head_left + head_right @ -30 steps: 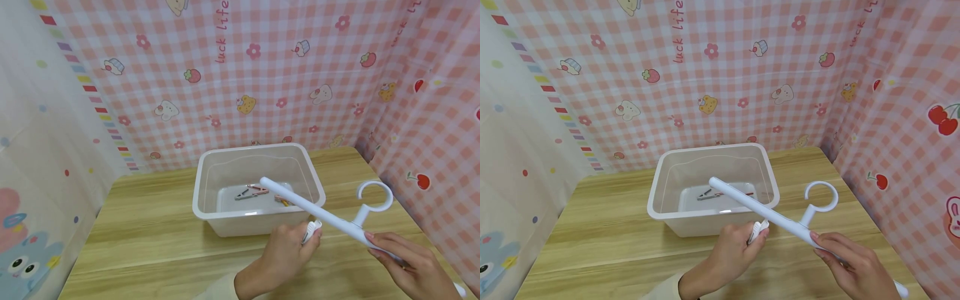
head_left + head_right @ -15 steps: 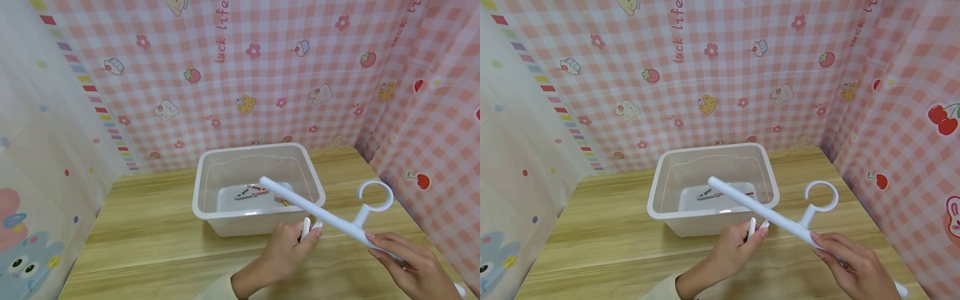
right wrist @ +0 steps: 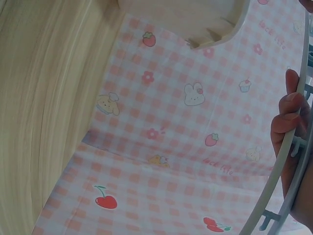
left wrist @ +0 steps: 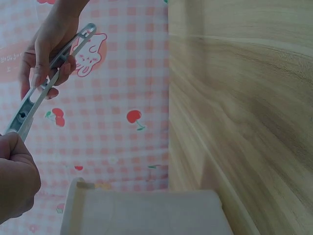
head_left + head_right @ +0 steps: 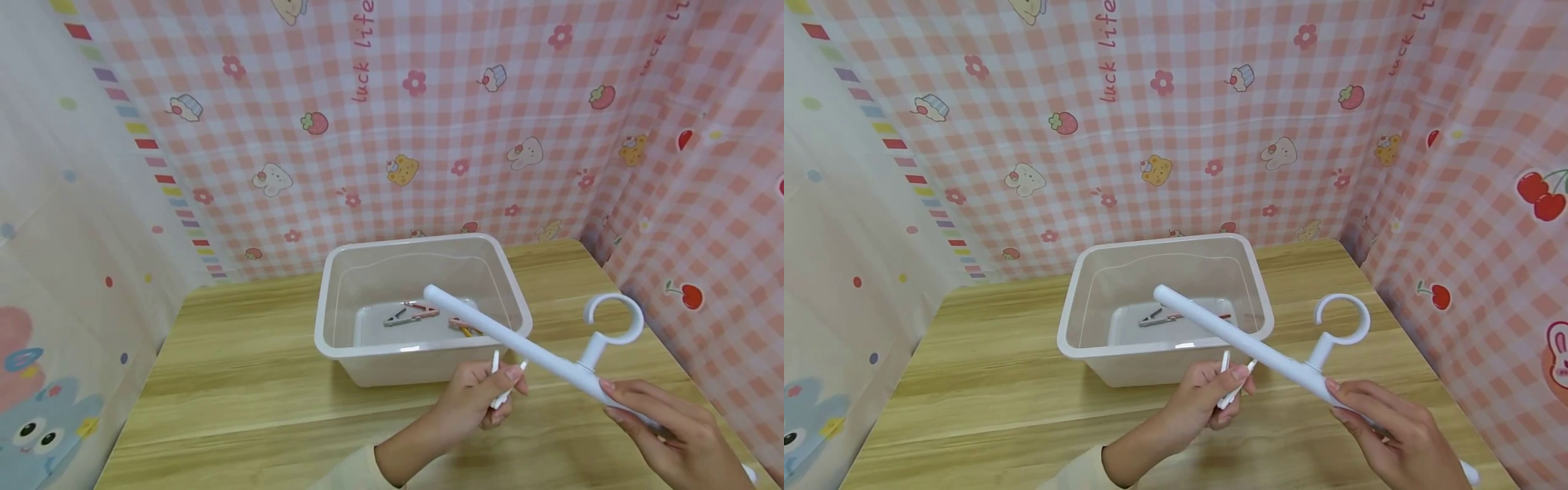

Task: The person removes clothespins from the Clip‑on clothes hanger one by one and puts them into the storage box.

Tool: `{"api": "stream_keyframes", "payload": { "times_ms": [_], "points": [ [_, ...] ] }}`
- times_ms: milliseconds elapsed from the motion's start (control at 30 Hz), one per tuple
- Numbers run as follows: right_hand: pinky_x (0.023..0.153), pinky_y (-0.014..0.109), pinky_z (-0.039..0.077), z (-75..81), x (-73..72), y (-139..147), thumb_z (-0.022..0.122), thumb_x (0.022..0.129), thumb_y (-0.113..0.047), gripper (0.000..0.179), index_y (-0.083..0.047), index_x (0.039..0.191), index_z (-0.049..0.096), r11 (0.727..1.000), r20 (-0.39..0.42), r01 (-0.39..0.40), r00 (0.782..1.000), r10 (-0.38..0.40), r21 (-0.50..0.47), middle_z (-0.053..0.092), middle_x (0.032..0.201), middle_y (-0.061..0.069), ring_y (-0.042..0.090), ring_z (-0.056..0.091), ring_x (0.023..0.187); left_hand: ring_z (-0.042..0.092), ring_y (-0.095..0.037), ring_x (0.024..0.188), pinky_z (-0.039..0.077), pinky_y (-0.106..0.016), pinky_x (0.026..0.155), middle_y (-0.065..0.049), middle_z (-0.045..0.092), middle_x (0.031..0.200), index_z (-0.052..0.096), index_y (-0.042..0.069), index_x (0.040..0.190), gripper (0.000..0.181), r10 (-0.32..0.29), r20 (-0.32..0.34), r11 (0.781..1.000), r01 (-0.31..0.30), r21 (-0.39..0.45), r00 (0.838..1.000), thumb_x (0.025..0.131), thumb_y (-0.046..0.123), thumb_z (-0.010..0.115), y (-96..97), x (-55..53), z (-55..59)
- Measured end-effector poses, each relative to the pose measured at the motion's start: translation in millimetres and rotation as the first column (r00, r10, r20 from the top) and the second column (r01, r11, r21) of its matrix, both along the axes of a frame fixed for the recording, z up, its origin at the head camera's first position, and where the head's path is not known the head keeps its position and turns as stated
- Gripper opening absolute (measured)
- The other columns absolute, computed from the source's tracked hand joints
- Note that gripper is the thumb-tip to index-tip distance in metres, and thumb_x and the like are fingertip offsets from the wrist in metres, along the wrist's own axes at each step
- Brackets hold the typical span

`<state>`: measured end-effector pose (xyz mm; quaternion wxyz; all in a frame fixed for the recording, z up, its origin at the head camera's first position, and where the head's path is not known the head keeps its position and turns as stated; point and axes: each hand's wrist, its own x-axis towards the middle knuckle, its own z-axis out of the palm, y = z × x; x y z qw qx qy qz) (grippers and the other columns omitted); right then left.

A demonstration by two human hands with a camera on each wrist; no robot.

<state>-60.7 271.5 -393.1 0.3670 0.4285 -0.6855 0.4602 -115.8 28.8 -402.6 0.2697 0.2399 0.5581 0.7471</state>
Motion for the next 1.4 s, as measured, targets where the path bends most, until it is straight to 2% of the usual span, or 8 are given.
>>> {"api": "stream_keyframes", "payload": {
  "times_ms": [367, 600, 733, 867, 1000, 1067, 1333, 1400],
  "points": [
    [0.054, 0.008, 0.04, 2.7, -0.3, -2.0, 0.067, 0.096, -0.006, 0.031, 0.025, 0.102, 0.067, 1.0, 0.006, -0.031, 1.0, 0.031, 0.001, 0.073, 0.118, 0.003, 0.001, 0.061, 0.091, 0.039, 0.002, 0.047, 0.027, -0.015, 0.044, 0.004, 0.044, 0.056, 0.058, -0.023, 0.099, 0.042, 0.059, -0.105, 0.997, -0.065, -0.053, 0.993, 0.104, 0.018, 0.051, 0.1, 0.6, 1.1],
    [0.05, 0.007, 0.037, 3.0, -0.3, -0.6, 0.066, 0.097, -0.006, 0.031, 0.024, 0.104, 0.066, 0.999, 0.016, -0.038, 0.999, 0.038, 0.031, 0.073, 0.119, 0.003, 0.001, 0.06, 0.09, 0.036, 0.004, 0.047, 0.026, -0.015, 0.043, -0.019, 0.04, 0.055, 0.063, -0.018, 0.094, 0.034, 0.087, -0.24, 0.988, -0.115, -0.103, 0.967, 0.103, 0.013, 0.053, -1.4, 1.6, 2.4],
    [0.051, 0.007, 0.038, 2.2, 0.6, 1.1, 0.066, 0.097, -0.007, 0.032, 0.024, 0.103, 0.067, 0.999, 0.026, -0.021, 0.999, 0.02, 0.038, 0.073, 0.12, 0.001, 0.001, 0.061, 0.093, 0.029, 0.007, 0.046, 0.021, -0.014, 0.043, -0.005, 0.039, 0.053, 0.066, -0.012, 0.084, 0.035, 0.117, -0.328, 0.966, -0.184, -0.183, 0.937, 0.102, 0.017, 0.059, -2.8, 2.5, 2.0],
    [0.053, 0.007, 0.04, -0.1, 2.3, 3.7, 0.067, 0.097, -0.009, 0.033, 0.024, 0.1, 0.068, 0.999, 0.048, 0.004, 0.999, -0.006, 0.044, 0.074, 0.115, -0.001, 0.001, 0.062, 0.093, 0.025, 0.01, 0.045, 0.018, -0.011, 0.042, 0.006, 0.035, 0.052, 0.062, -0.005, 0.069, 0.041, 0.137, -0.439, 0.925, -0.273, -0.264, 0.888, 0.1, 0.022, 0.062, -4.1, 4.0, 1.0],
    [0.055, 0.007, 0.043, -3.5, 2.0, 7.0, 0.067, 0.097, -0.01, 0.035, 0.025, 0.099, 0.068, 0.998, 0.067, 0.014, 0.998, -0.018, 0.059, 0.074, 0.11, -0.001, 0.0, 0.062, 0.093, 0.024, 0.012, 0.046, 0.018, -0.008, 0.042, 0.01, 0.034, 0.052, 0.056, 0.002, 0.063, 0.043, 0.136, -0.573, 0.894, -0.349, -0.28, 0.808, 0.1, 0.024, 0.062, -5.3, 5.3, 0.0],
    [0.058, 0.007, 0.045, -5.6, 1.8, 9.0, 0.067, 0.097, -0.012, 0.036, 0.024, 0.099, 0.068, 0.997, 0.077, 0.027, 0.997, -0.032, 0.073, 0.074, 0.111, -0.002, -0.001, 0.064, 0.096, 0.023, 0.013, 0.047, 0.018, -0.008, 0.041, 0.011, 0.034, 0.052, 0.056, 0.005, 0.062, 0.041, 0.134, -0.658, 0.877, -0.397, -0.269, 0.741, 0.1, 0.022, 0.062, -5.5, 5.8, -0.8],
    [0.057, 0.007, 0.044, -14.8, 4.3, 17.2, 0.065, 0.098, -0.022, 0.041, 0.019, 0.102, 0.07, 0.984, 0.12, 0.099, 0.986, -0.117, 0.149, 0.073, 0.11, -0.01, -0.006, 0.061, 0.092, 0.026, 0.008, 0.05, 0.02, -0.006, 0.044, 0.006, 0.045, 0.048, 0.058, 0.014, 0.062, 0.034, 0.108, -0.906, 0.786, -0.593, -0.174, 0.409, 0.095, 0.02, 0.066, -5.9, 6.9, -7.5],
    [0.058, 0.007, 0.045, -16.7, 4.7, 18.6, 0.065, 0.098, -0.024, 0.042, 0.017, 0.103, 0.071, 0.98, 0.127, 0.113, 0.983, -0.135, 0.164, 0.072, 0.11, -0.011, -0.007, 0.061, 0.092, 0.028, 0.005, 0.05, 0.019, -0.007, 0.045, 0.007, 0.045, 0.048, 0.056, 0.015, 0.061, 0.035, 0.087, -0.937, 0.767, -0.623, -0.154, 0.339, 0.094, 0.02, 0.066, -6.4, 6.8, -7.6]
  ]
}}
